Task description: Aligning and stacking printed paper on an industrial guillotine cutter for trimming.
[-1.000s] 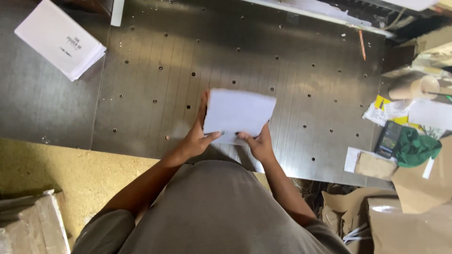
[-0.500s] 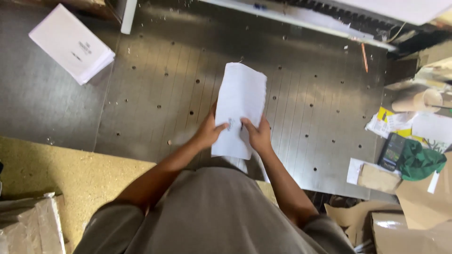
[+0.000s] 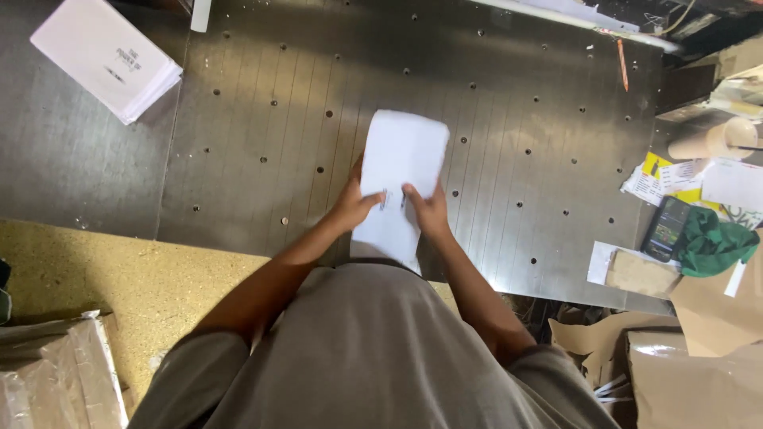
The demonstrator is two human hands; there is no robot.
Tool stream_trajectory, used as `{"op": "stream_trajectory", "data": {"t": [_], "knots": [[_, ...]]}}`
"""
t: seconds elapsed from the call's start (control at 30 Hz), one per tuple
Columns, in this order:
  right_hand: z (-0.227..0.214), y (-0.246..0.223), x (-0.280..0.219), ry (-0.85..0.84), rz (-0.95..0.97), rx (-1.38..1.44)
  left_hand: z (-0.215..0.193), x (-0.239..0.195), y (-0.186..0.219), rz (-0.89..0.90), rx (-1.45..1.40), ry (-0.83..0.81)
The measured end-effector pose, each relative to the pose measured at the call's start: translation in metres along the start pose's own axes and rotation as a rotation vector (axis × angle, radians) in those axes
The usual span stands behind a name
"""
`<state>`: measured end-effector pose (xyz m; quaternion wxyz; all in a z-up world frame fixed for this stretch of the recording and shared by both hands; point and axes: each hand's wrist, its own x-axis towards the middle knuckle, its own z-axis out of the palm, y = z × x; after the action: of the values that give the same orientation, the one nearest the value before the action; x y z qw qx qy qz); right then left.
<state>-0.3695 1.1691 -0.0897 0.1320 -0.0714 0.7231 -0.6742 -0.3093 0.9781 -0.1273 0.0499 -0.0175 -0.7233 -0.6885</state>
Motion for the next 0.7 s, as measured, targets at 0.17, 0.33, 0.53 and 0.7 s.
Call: {"op": "stream_trajectory", "data": {"t": [0.17,0.33,0.53,0.7], "knots": [[-0.005,-0.048,0.006,0.048,0.084,-0.187,0.002,0.016,0.054,-0.119,0.0,0.019],[-0.042,-0.007,-0.025,-0.065,-0.143,-0.138,-0.009,-0.017,0.114,0.145,-0.101,-0.058],[-0.016,-0.056,-0.038,-0.215,-0.341,0.016,-0.014,-0.038,0.098,0.113,-0.054,-0.006],[-0.006,-0.035,-0.025,-0.114,0.088,-0.107,0.003,-0.025,0.005,0.115,-0.07,0.009]]}}
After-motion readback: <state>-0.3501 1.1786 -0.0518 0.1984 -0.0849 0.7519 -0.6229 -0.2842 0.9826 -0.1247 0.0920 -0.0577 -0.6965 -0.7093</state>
